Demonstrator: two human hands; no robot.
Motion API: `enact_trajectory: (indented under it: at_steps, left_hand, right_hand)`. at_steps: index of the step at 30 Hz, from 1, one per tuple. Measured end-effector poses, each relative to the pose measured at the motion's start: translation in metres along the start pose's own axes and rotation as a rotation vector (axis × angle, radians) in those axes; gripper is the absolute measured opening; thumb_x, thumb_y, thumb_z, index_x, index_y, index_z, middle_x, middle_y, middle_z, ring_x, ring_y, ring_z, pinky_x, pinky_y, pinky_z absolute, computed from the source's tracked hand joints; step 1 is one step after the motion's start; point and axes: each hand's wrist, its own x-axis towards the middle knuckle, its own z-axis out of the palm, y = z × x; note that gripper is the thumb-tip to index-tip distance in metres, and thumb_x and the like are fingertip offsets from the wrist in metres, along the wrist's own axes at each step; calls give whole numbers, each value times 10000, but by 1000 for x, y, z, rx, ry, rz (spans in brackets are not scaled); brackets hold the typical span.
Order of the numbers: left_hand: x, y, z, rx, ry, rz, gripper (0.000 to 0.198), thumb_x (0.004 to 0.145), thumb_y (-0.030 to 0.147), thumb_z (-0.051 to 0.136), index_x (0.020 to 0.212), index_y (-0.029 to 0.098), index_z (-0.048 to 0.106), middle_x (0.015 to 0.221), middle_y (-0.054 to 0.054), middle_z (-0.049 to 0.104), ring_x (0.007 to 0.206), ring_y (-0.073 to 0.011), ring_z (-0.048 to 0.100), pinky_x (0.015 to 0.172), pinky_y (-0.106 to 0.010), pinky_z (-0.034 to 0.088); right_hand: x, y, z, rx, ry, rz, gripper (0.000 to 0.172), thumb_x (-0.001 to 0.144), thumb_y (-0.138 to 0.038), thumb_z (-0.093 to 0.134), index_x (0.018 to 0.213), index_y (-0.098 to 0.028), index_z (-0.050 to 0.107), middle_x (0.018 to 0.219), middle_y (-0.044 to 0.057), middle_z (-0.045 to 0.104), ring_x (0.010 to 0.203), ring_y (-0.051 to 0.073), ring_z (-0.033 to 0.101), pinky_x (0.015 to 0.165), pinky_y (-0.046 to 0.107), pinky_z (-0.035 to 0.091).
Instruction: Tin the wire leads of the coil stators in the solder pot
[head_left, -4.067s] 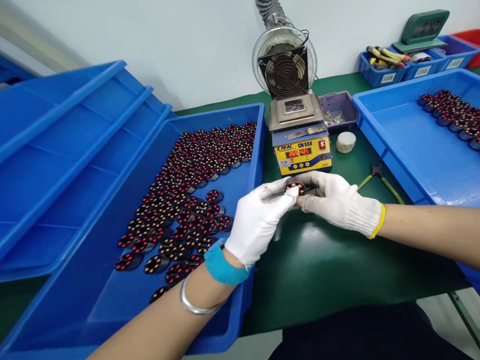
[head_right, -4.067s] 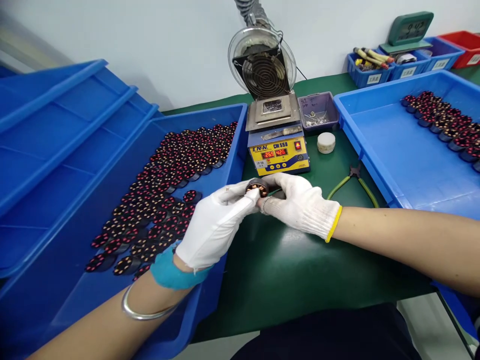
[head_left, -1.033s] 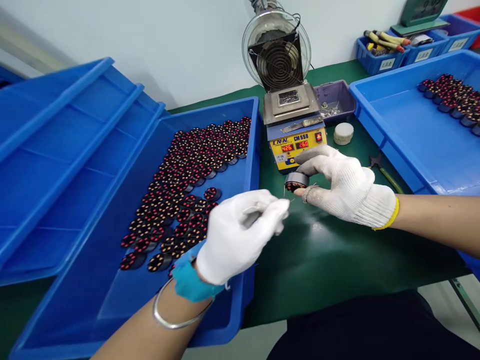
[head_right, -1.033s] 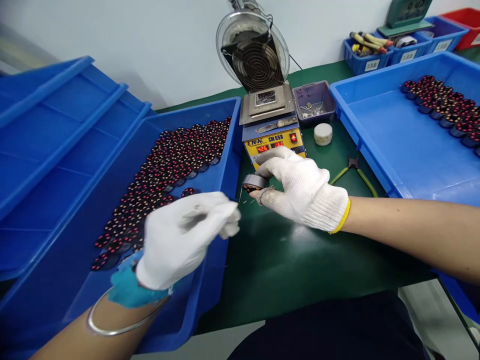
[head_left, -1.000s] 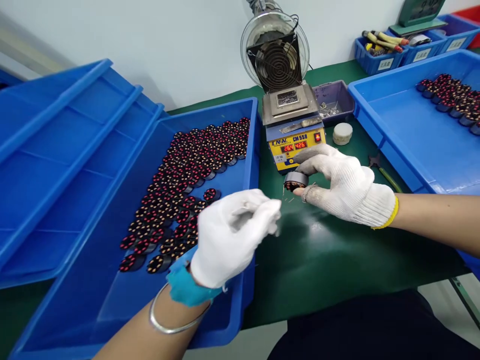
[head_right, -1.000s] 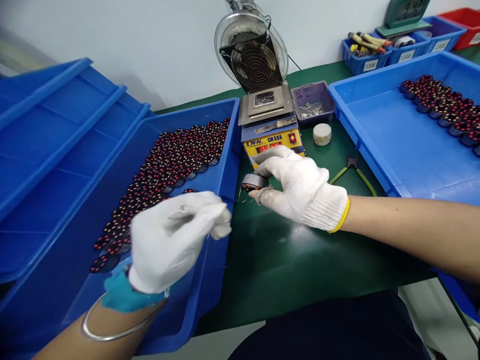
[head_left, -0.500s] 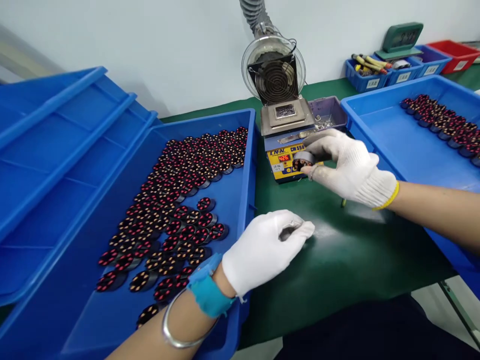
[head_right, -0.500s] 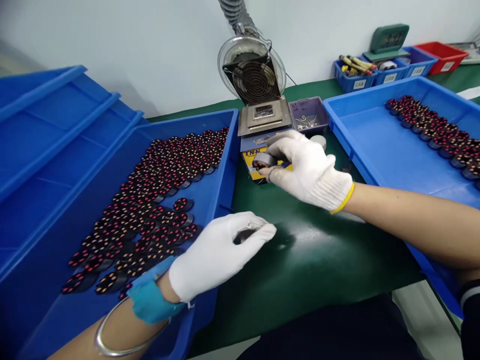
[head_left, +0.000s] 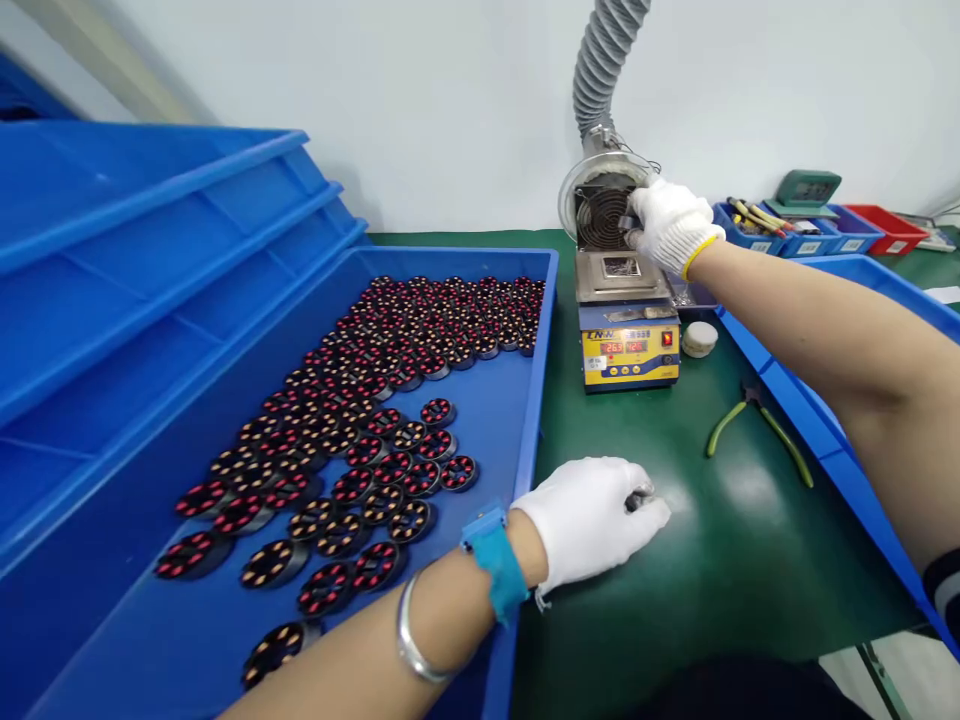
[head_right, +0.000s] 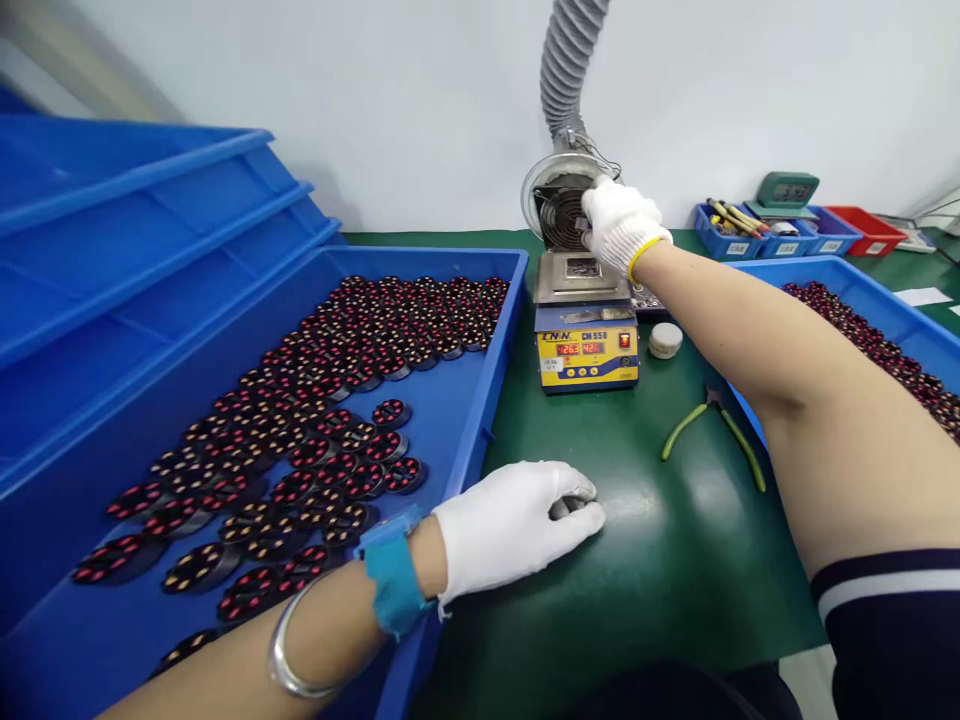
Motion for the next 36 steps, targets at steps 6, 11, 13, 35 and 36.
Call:
enact_trajectory:
  at_steps: [6, 11, 13, 35, 36]
  left_hand:
    - [-1, -4, 5, 47, -4, 36, 377, 832, 500, 486, 869, 223, 740, 818, -76, 735, 730, -231, 677, 681, -318, 479]
    - [-3, -5, 7, 34, 29, 52, 377, 822, 503, 495, 864, 217, 737, 814, -78, 732, 714, -229, 677, 684, -321, 486]
    - [-3, -5, 8, 33, 24, 54, 380, 822, 501, 497, 882, 214, 739, 831, -82, 735, 725, -233, 679, 688, -326, 491]
    - [13, -7, -16, -1263, 839, -72, 364, 675, 276, 768, 980, 114, 655, 926, -68, 725, 820, -159, 667, 838, -336, 533]
    - [13, -7, -16, -1257, 839, -70, 329, 677, 267, 762, 950, 115, 660, 878, -56, 724, 786, -151, 664, 819, -332, 536]
  right_hand:
    - [2, -11, 16, -24, -71, 16, 419, 785, -321, 649, 1150, -125, 585, 1185, 174, 586, 1057, 343, 592, 855, 522, 486]
    - [3, -11, 22, 4, -89, 9, 419, 782, -294, 665, 1158, -132, 577, 1215, 167, 551, 1113, 383, 548, 872, 597, 451]
    - [4, -11, 22, 23, -100, 22, 444, 781, -291, 667, 1182, -130, 563, 1219, 164, 541, 1141, 382, 529, 899, 608, 431]
    - [-148, -67, -28, 813, -161, -195, 447, 820, -308, 581, 1256, -212, 604, 1165, 53, 676, 1058, 225, 635, 896, 368, 510]
    - [-149, -63, -29, 778, -201, -228, 397, 843, -328, 562, 1219, -223, 632, 1120, 43, 695, 1024, 225, 648, 880, 364, 513]
